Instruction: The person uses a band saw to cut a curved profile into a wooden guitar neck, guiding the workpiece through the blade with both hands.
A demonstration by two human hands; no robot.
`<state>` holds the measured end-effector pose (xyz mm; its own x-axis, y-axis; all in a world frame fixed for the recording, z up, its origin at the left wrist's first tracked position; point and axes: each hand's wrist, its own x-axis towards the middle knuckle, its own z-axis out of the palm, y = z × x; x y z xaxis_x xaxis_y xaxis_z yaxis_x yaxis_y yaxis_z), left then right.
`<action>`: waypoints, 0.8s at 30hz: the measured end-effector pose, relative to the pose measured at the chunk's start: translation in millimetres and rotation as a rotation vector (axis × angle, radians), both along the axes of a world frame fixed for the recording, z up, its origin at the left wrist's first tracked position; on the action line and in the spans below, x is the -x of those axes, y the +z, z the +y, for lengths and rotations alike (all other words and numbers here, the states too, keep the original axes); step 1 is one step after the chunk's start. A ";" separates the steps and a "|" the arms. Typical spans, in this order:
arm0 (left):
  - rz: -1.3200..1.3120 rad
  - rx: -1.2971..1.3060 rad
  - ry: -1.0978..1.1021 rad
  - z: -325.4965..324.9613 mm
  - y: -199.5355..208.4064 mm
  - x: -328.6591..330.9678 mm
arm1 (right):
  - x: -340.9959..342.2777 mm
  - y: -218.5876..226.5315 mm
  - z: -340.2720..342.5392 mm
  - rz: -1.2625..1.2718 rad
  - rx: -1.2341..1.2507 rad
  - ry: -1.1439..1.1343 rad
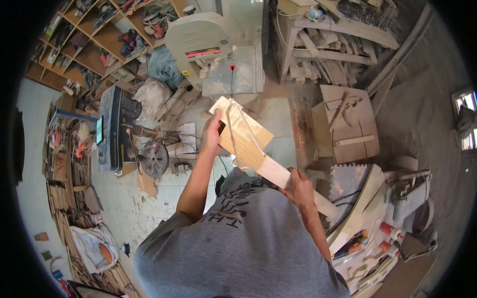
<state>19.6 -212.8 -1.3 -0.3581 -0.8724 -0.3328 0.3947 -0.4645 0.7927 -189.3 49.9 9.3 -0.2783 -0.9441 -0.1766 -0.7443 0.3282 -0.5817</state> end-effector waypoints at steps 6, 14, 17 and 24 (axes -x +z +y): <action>-0.006 0.042 0.106 0.7 17.3 -1.1 | 14.7 -1.3 -25.0 -0.061 0.009 0.096; 0.079 0.089 -0.016 -21.4 33.4 -14.6 | 0.3 -6.2 -45.8 0.016 -0.014 0.027; 0.054 0.208 -0.051 -32.5 41.9 -25.5 | -15.5 -8.1 -57.8 -0.001 0.020 0.006; -0.047 0.286 -0.208 -62.0 54.3 -60.1 | -58.6 -16.0 -84.0 0.014 0.020 -0.046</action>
